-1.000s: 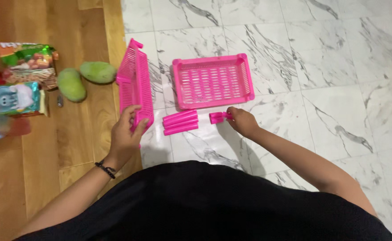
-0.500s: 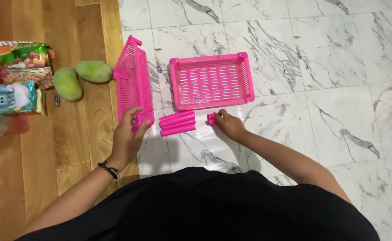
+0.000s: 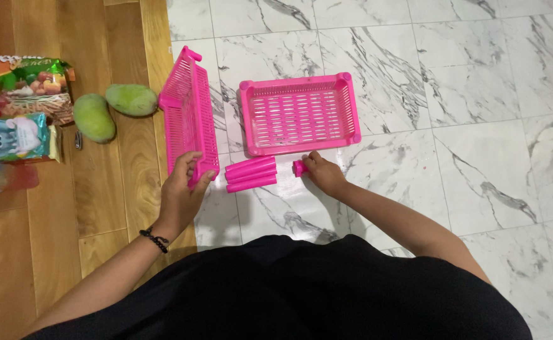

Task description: The person assembles a pink plastic basket by inserting side panels and connecting rods into the base. They repeatedly adjust and reattach the side pieces to secure the structure.

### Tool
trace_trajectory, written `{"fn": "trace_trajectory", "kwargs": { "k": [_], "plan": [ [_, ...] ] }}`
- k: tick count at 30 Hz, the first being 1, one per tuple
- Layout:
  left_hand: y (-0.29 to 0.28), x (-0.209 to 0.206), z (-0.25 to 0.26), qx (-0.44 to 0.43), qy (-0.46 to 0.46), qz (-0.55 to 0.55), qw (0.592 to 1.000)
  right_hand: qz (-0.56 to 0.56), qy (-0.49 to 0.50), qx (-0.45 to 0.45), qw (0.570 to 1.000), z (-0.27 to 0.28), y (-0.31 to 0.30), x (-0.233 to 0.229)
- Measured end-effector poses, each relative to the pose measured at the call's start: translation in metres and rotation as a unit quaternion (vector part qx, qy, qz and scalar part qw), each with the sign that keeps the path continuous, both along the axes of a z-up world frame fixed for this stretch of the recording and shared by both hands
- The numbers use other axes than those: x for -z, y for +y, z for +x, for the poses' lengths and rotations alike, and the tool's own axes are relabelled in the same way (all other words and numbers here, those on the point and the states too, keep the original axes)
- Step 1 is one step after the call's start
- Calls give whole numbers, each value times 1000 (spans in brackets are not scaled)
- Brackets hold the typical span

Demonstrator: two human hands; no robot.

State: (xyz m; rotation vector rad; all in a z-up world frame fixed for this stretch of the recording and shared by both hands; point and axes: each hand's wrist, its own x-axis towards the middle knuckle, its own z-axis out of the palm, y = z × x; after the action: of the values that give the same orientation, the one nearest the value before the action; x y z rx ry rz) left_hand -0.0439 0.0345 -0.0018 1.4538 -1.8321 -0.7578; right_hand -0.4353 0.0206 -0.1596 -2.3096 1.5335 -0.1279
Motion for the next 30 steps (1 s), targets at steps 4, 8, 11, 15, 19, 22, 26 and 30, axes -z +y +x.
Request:
{"fn": "trace_trajectory", "kwargs": {
  "k": [4, 8, 11, 15, 19, 22, 26, 30],
  "plan": [
    [-2, -4, -4, 0, 54, 22, 998, 8, 11, 15, 1000, 3, -2, -4],
    [-5, -10, -4, -28, 96, 56, 993, -2, 14, 13, 1000, 5, 2, -8],
    [-7, -15, 4, -34, 117, 43, 992, -17, 10, -5, 1000, 9, 3, -14],
    [-15, -18, 7, -61, 163, 34, 984, -51, -4, -16, 999, 25, 0, -36],
    [-29, -21, 16, -39, 242, -8, 969, -50, -65, 27, 996, 67, -5, -82],
    [-46, -26, 23, -40, 278, -20, 960, 30, -155, -15, 987, 114, -14, -124],
    [-72, -28, 26, -23, 340, -63, 938, 43, -151, -111, 981, 184, -18, -173],
    [-92, -23, 28, -4, 407, -63, 911, -73, -156, -158, 972, 220, -8, -203]
  ]
}}
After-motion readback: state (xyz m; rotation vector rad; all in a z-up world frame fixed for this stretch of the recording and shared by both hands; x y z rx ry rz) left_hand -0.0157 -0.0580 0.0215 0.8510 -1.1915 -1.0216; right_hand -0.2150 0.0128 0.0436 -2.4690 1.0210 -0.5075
